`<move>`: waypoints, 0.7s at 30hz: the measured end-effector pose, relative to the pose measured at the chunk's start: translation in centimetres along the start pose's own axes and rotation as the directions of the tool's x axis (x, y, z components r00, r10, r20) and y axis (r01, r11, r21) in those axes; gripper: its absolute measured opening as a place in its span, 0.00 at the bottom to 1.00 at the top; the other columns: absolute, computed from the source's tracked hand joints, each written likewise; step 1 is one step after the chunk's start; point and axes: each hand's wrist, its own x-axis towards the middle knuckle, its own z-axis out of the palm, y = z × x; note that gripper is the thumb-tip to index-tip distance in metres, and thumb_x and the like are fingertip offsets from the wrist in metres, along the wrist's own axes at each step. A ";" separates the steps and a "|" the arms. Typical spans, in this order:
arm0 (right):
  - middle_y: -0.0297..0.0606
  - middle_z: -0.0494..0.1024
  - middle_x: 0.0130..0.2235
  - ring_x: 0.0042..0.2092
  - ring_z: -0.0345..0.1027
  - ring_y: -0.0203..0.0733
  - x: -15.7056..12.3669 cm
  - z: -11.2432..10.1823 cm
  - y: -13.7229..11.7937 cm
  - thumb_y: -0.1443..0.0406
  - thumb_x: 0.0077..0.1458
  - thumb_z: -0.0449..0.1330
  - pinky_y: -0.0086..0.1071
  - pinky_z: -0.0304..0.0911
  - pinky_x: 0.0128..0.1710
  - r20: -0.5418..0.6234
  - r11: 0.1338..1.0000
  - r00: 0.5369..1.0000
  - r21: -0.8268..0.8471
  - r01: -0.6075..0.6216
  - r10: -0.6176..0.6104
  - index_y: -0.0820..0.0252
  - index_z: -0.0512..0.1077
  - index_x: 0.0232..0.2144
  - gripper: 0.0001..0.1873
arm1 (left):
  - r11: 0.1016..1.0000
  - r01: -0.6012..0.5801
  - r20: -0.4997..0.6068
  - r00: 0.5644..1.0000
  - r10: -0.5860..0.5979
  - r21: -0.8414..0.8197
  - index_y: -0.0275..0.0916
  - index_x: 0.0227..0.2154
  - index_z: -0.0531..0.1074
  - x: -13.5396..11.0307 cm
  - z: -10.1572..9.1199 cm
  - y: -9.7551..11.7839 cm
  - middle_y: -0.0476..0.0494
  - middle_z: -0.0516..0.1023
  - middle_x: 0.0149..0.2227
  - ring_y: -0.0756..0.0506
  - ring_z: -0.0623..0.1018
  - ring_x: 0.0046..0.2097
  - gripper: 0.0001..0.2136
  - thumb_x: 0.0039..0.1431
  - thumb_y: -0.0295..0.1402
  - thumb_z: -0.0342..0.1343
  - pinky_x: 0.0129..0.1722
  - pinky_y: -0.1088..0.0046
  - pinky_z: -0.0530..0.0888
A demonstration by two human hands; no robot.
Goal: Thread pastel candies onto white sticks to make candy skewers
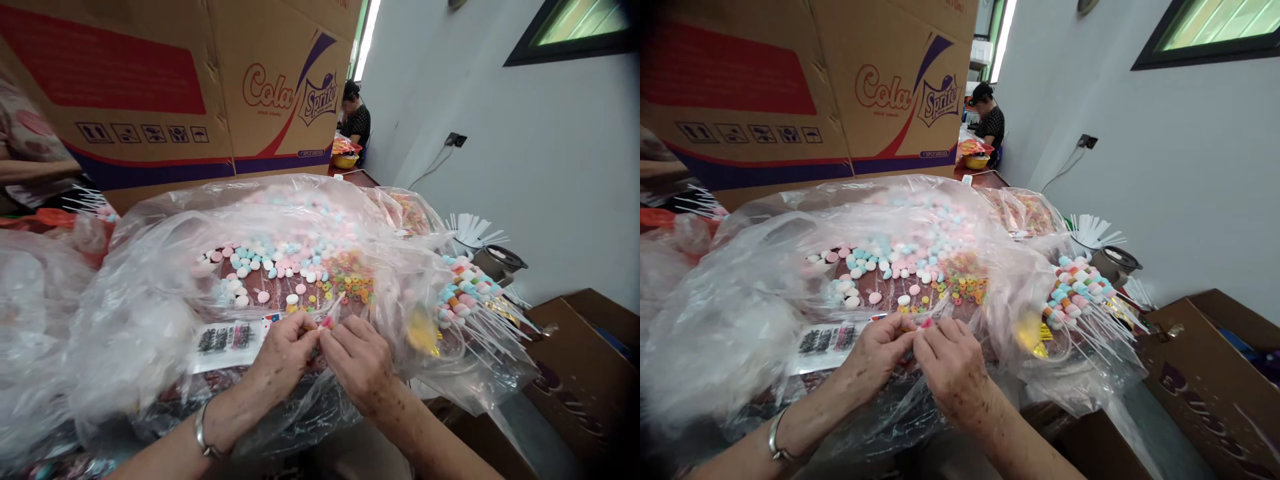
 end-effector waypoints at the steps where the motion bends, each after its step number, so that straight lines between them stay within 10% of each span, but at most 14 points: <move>1: 0.41 0.75 0.29 0.34 0.63 0.43 0.1 -0.2 0.2 0.71 0.67 0.47 0.37 0.58 0.35 0.027 0.996 0.996 -0.019 0.084 -0.084 0.62 0.73 0.30 0.18 | 0.999 0.023 0.060 0.998 -0.025 0.042 0.40 0.21 0.69 0.2 -0.3 0.3 0.57 0.69 0.17 0.52 0.67 0.20 0.07 0.50 0.31 0.61 0.20 0.80 0.65; 5: 0.41 0.77 0.50 0.45 0.64 0.44 0.8 -1.6 1.4 0.71 0.69 0.46 0.38 0.60 0.41 0.201 0.940 0.922 0.155 0.303 -0.331 0.61 0.73 0.44 0.15 | 0.967 0.137 0.354 0.912 -0.207 0.213 0.37 0.19 0.77 0.8 -1.2 1.3 0.52 0.75 0.18 0.50 0.71 0.19 0.02 0.40 0.25 0.61 0.17 0.76 0.69; 12: 0.38 0.76 0.35 0.36 0.62 0.41 1.4 -3.0 1.2 0.70 0.68 0.49 0.36 0.59 0.35 0.310 0.904 0.856 0.247 0.348 -0.414 0.60 0.72 0.35 0.13 | 0.911 0.071 0.483 0.829 -0.280 0.406 0.39 0.16 0.75 0.5 -1.5 2.7 0.54 0.72 0.15 0.50 0.69 0.17 0.06 0.39 0.23 0.56 0.17 0.76 0.67; 17: 0.42 0.73 0.29 0.32 0.60 0.44 0.8 -1.2 0.3 0.76 0.64 0.43 0.37 0.58 0.33 0.134 0.983 0.981 -0.103 0.152 -0.138 0.63 0.72 0.31 0.19 | 0.801 -0.208 0.237 0.968 0.085 0.562 0.41 0.18 0.67 0.7 -0.1 2.0 0.48 0.71 0.20 0.44 0.72 0.24 0.08 0.46 0.22 0.54 0.28 0.65 0.73; 21: 0.37 0.70 0.25 0.29 0.61 0.41 1.5 1.5 1.8 0.70 0.63 0.49 0.33 0.56 0.29 -0.085 0.946 0.942 0.057 -0.319 0.323 0.58 0.67 0.24 0.16 | 0.644 -0.408 0.070 0.873 0.483 0.647 0.39 0.31 0.71 0.9 1.4 0.3 0.30 0.77 0.40 0.32 0.73 0.47 0.08 0.60 0.26 0.47 0.52 0.44 0.65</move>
